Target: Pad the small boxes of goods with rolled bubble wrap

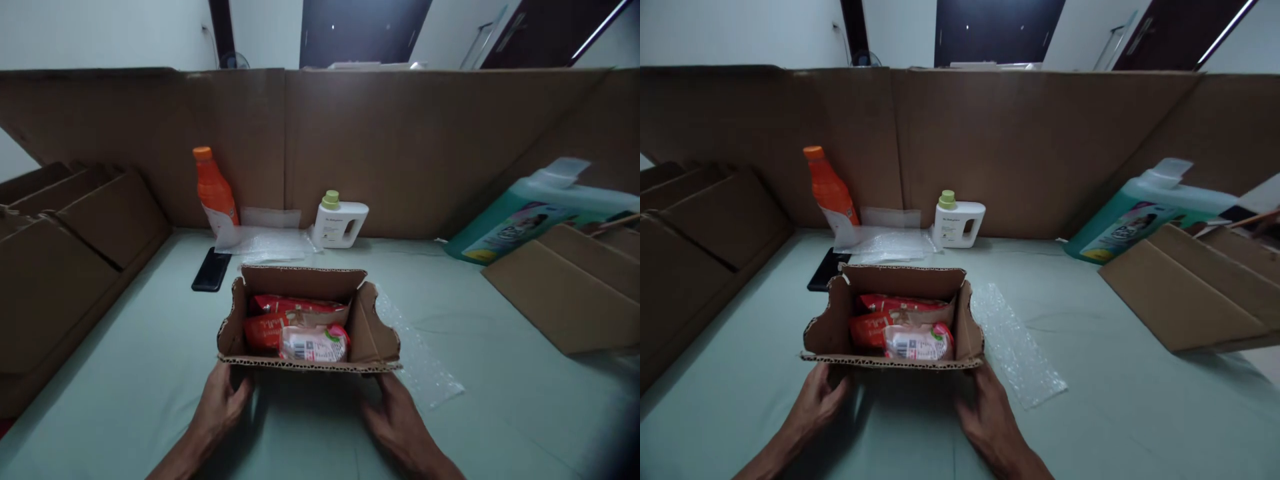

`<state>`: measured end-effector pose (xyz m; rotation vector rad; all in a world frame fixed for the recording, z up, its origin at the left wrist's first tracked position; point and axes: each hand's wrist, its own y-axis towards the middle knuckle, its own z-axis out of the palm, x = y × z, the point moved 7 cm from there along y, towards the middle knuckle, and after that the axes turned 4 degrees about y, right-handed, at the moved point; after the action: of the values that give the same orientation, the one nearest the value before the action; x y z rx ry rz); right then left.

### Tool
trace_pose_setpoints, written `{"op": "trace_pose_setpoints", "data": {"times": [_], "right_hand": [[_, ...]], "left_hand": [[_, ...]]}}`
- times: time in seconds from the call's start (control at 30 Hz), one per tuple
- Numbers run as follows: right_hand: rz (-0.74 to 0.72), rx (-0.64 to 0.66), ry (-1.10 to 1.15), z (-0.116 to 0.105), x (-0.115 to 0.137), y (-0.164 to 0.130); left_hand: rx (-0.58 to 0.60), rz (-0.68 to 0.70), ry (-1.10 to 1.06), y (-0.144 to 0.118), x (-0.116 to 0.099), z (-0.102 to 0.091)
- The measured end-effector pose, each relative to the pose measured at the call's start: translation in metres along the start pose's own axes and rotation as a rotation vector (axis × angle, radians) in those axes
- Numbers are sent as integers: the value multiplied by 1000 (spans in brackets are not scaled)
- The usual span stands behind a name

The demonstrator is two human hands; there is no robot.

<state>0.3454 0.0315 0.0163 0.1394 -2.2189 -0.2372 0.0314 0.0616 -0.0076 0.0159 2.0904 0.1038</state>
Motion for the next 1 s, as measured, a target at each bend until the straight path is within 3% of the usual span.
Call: {"op": "trace_pose_setpoints", "data": {"times": [0.1, 0.23, 0.3, 0.37, 0.43, 0.53, 0.67, 0.8, 0.9, 1.0], "right_hand": [[43, -38, -3, 4, 3, 26], [64, -9, -25, 11, 2, 96], [65, -5, -43, 2, -6, 116], [67, -23, -70, -19, -22, 117], [94, -65, -115, -47, -44, 101], [191, -154, -216, -87, -80, 67], [264, -219, -296, -101, -99, 39], [247, -171, -239, -91, -78, 25], [248, -134, -136, -88, -52, 3], [302, -47, 166, -72, -29, -25]], "left_hand": [[17, -27, -33, 20, -5, 7], [25, -9, 1, 84, -21, 20], [45, 10, 3, 107, -26, 24], [92, 29, -16, 112, -23, 23], [112, 20, -16, 99, -12, 16], [79, -20, 42, 60, 9, 4], [118, 59, 52, 13, 9, 13], [313, 101, -75, -18, -16, 47], [501, -65, -279, -43, -29, 75], [612, -253, -546, -64, -42, 99]]}}
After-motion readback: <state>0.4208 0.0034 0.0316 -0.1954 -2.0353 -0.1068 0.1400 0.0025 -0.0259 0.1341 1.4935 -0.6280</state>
